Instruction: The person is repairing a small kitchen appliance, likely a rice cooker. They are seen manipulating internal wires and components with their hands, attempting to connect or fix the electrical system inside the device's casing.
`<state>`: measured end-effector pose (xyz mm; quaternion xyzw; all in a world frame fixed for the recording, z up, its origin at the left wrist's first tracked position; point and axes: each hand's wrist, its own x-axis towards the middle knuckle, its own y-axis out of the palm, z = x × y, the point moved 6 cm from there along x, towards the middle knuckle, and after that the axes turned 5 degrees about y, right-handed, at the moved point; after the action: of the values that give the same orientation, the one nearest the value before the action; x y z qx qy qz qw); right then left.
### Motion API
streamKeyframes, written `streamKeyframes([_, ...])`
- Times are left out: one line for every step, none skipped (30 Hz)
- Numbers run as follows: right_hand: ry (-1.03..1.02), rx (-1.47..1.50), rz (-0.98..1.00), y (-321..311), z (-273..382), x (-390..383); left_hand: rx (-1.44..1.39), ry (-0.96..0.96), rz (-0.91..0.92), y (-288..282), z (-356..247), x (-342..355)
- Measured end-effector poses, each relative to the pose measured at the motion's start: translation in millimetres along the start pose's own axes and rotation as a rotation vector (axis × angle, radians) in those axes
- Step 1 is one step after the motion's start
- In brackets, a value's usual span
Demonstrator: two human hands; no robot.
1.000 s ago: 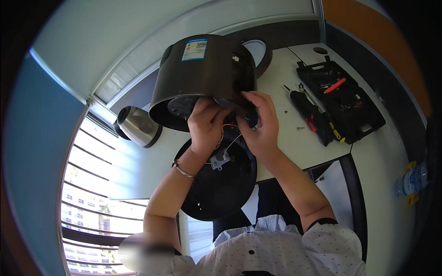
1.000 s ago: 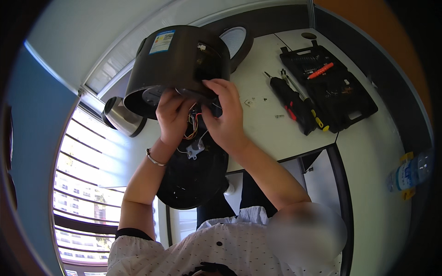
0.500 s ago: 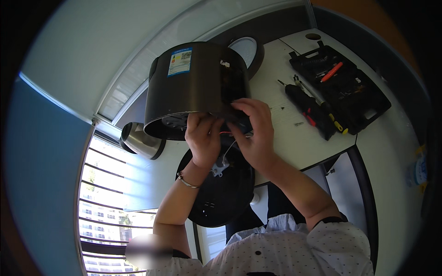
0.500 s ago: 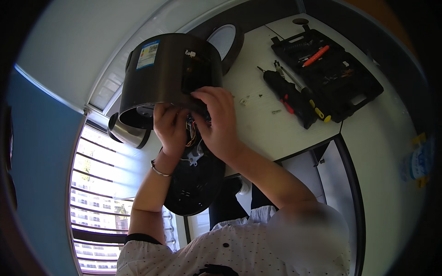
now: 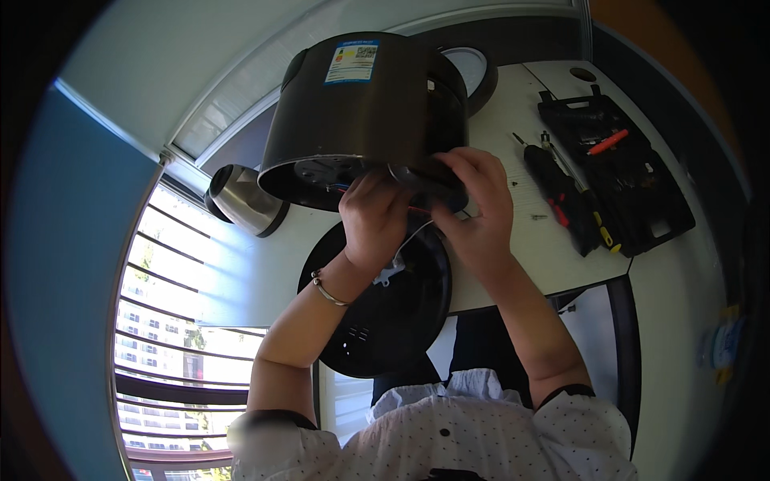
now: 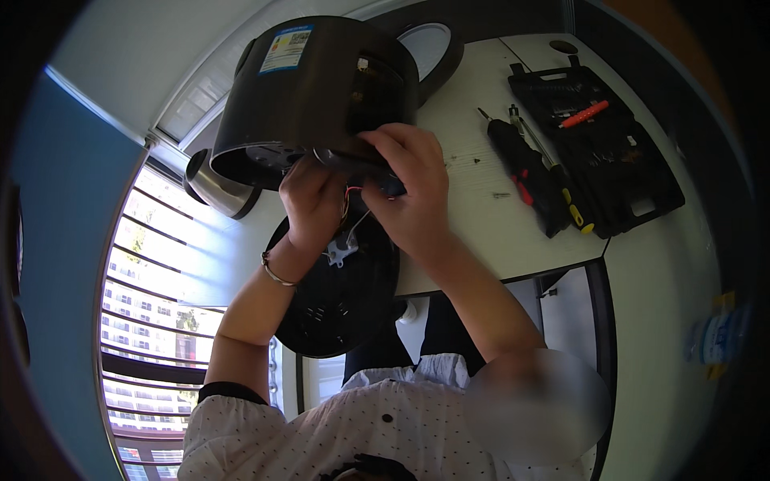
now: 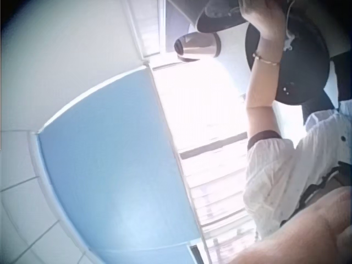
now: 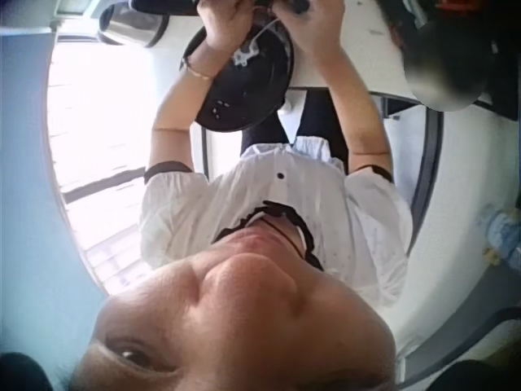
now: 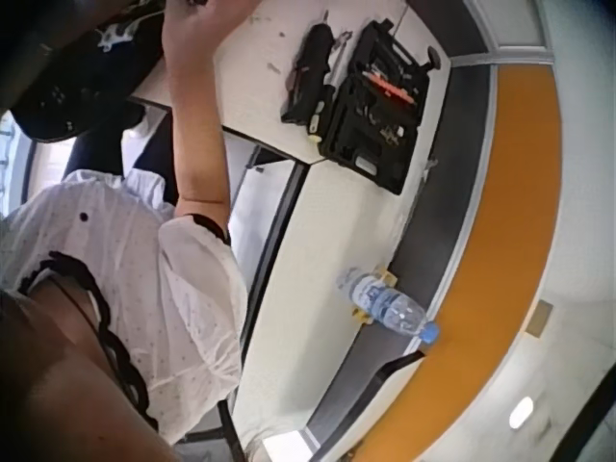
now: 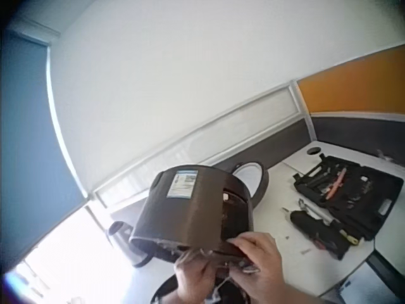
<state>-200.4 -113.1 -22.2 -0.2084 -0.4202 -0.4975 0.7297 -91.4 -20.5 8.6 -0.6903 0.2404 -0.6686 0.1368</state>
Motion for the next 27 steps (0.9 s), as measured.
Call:
streamKeyframes([-0.007,-0.027,0.011,-1,2,2,-0.017,-0.023,-0.01,0,1,0])
streamKeyframes([-0.015,-0.054,0.021,-1,4,4,-0.034,-0.046,-0.02,0,2,0])
streamKeyframes([-0.013,-0.059,0.028,0,5,4,-0.034,-0.055,-0.011,-1,2,0])
streamKeyframes([-0.013,-0.065,0.041,0,4,4,-0.033,-0.067,-0.008,-1,3,-1])
streamKeyframes([-0.014,-0.071,0.053,1,3,4,-0.033,-0.08,-0.004,-1,3,-2])
streamKeyframes([0.005,-0.044,0.076,2,3,5,-0.04,-0.093,0.003,-1,3,-1])
streamKeyframes([0.025,-0.018,0.097,3,2,5,-0.049,-0.105,0.01,-2,3,-1])
streamKeyframes([0.045,0.007,0.118,4,2,6,-0.059,-0.116,0.017,-2,4,-1])
streamKeyframes([0.053,0.018,0.128,4,3,7,-0.068,-0.122,0.013,-3,5,-2])
streamKeyframes([0.059,0.027,0.137,5,4,8,-0.077,-0.126,0.007,-3,6,-2])
streamKeyframes([0.066,0.037,0.147,5,5,10,-0.086,-0.129,0.002,-4,8,-2])
streamKeyframes([0.057,0.016,0.174,6,4,10,-0.09,-0.133,-0.009,-5,9,-2])
streamKeyframes([0.047,-0.008,0.201,5,1,9,-0.097,-0.136,-0.021,-3,9,-3])
streamKeyframes([0.037,-0.033,0.228,6,-1,9,-0.104,-0.14,-0.033,-2,10,-4])
streamKeyframes([0.043,-0.009,0.215,6,-2,9,-0.1,-0.135,-0.034,-2,10,-4])
streamKeyframes([0.05,0.013,0.204,5,-4,8,-0.098,-0.132,-0.035,-2,10,-4])
streamKeyframes([0.057,0.035,0.193,5,-5,9,-0.095,-0.13,-0.037,-1,10,-4])
streamKeyframes([0.078,0.055,0.211,6,-6,10,-0.091,-0.135,-0.032,-2,10,-4])
streamKeyframes([0.103,0.074,0.229,7,-7,10,-0.087,-0.142,-0.024,-2,10,-4])
streamKeyframes([0.128,0.093,0.248,9,-8,10,-0.083,-0.15,-0.018,-3,10,-5])
streamKeyframes([0.143,0.114,0.255,11,-10,10,-0.09,-0.13,-0.036,-5,10,-5])
streamKeyframes([0.159,0.131,0.261,10,-13,9,-0.099,-0.109,-0.054,-5,10,-6])
streamKeyframes([0.177,0.15,0.272,12,-15,8,-0.105,-0.093,-0.074,-7,11,-7])
streamKeyframes([0.18,0.158,0.273,14,-14,8,-0.106,-0.089,-0.079,-9,14,-8])
streamKeyframes([0.185,0.146,0.268,10,-15,9,-0.128,-0.084,-0.085,-4,14,-8])
streamKeyframes([0.197,0.16,0.265,10,-18,9,-0.126,-0.083,-0.08,-3,16,-9])
streamKeyframes([0.243,0.191,0.272,11,-25,7,-0.102,-0.109,-0.08,-5,17,-7])
